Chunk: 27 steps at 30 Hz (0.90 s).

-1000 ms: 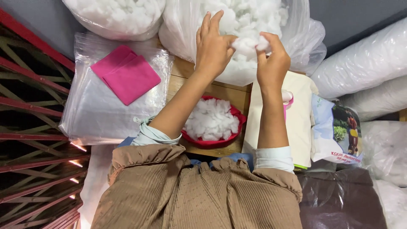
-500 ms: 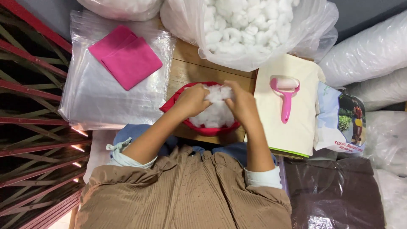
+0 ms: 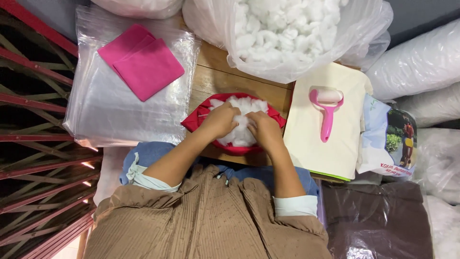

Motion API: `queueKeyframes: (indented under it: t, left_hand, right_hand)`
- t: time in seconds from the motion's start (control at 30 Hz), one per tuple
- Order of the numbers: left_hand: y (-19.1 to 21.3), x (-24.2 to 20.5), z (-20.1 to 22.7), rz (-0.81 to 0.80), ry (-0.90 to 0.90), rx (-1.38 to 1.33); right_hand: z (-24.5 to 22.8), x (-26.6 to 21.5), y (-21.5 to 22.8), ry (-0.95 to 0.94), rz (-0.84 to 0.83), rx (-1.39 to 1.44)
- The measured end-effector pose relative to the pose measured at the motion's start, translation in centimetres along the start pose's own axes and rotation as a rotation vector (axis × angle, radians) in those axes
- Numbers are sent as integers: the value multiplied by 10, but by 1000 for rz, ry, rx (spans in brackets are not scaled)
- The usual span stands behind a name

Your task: Stuffing a red fabric case with white fiberfill material by hand.

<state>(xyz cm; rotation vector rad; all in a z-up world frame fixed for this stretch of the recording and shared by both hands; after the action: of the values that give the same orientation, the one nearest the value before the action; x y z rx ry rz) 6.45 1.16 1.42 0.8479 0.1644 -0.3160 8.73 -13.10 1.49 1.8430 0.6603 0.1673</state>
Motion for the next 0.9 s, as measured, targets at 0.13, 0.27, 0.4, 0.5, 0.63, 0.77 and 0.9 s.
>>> queueKeyframes:
  t: [0.13,0.27,0.4,0.5,0.63,0.77,0.9]
  left_hand:
    - [-29,12,-12,-52,-8,89]
    - [0,17,-15,30,-17,-25]
    - [12,9,-9,78,4,-149]
    - [11,7,-7,70,47,-182]
    - [27,-2,-20,190,54,-223]
    - [34,-27,-11,212,31,-136]
    - [-23,-12,-26,120,-31,91]
  right_hand:
    - [4,7,-21,18,-44,-109]
    - [-7,-6,42,-106,-26,167]
    - [-3,-12,51,-194,1,307]
    - [1,-3,25,-71,33,74]
    - [-21,-24,62,34,231,132]
    - [-32,-37,48,209,272,77]
    - [-30,-31,-20,354,159,-93]
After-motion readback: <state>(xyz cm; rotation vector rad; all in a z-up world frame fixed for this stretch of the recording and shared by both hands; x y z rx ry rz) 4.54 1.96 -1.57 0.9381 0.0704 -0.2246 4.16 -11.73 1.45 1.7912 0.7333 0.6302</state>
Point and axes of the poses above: each hand's wrist, its own x-axis towards the middle knuckle, its own y-axis out of the back of the hand, z = x × y, the point moved 8 cm from there along x, towards the middle knuckle, and after that the axes turned 1 degree about z, right-handed, at the moved point
